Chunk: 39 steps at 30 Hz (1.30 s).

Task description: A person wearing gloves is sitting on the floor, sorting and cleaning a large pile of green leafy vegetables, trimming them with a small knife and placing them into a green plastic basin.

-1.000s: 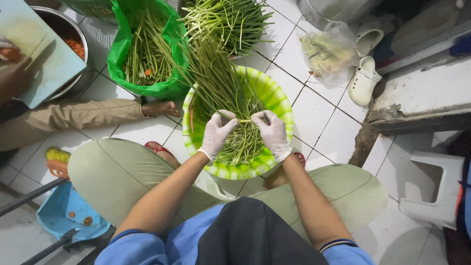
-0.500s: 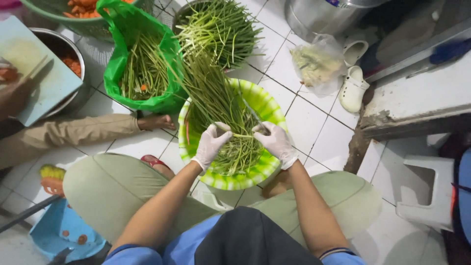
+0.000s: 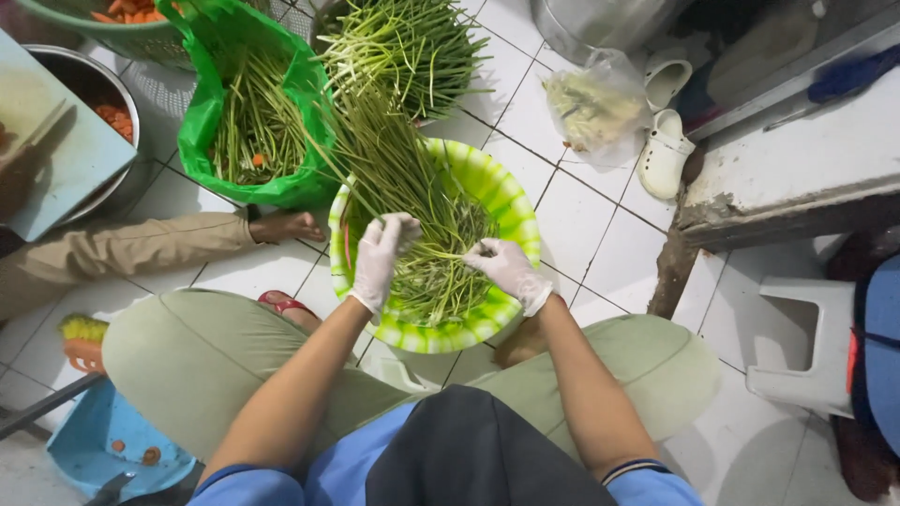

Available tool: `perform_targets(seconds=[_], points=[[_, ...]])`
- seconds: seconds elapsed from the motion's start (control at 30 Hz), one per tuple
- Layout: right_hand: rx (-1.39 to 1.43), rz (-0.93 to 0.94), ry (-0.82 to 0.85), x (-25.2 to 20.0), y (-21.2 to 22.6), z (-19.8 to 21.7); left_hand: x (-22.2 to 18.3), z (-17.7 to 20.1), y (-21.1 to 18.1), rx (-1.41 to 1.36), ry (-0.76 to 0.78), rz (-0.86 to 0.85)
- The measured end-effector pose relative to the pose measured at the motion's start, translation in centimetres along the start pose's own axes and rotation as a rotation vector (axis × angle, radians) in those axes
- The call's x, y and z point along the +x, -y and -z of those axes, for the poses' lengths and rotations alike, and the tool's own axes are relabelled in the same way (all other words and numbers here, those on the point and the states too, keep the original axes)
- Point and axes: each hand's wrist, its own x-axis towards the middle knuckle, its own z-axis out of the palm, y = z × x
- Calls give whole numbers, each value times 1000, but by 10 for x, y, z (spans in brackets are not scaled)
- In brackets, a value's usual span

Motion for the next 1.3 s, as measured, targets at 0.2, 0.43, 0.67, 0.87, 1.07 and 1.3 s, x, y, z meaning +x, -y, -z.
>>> perform_targets(seconds=[0.2, 0.43, 0.67, 0.87, 1.07, 1.3], points=[[-241, -71, 91, -8, 14, 2, 14, 9, 13, -158, -65, -31], [-213, -58, 50, 7, -3, 6, 15, 14, 13, 148, -24, -84], [103, 127, 65, -21, 30, 25, 11, 10, 39, 374, 195, -55], [432, 78, 295, -32, 37, 18, 8, 7, 40, 646, 287, 195], [545, 116, 267, -19, 13, 3, -17, -1, 13, 622, 439, 93], [96, -87, -95, -6, 11, -21, -4, -3, 47, 756, 460, 138]])
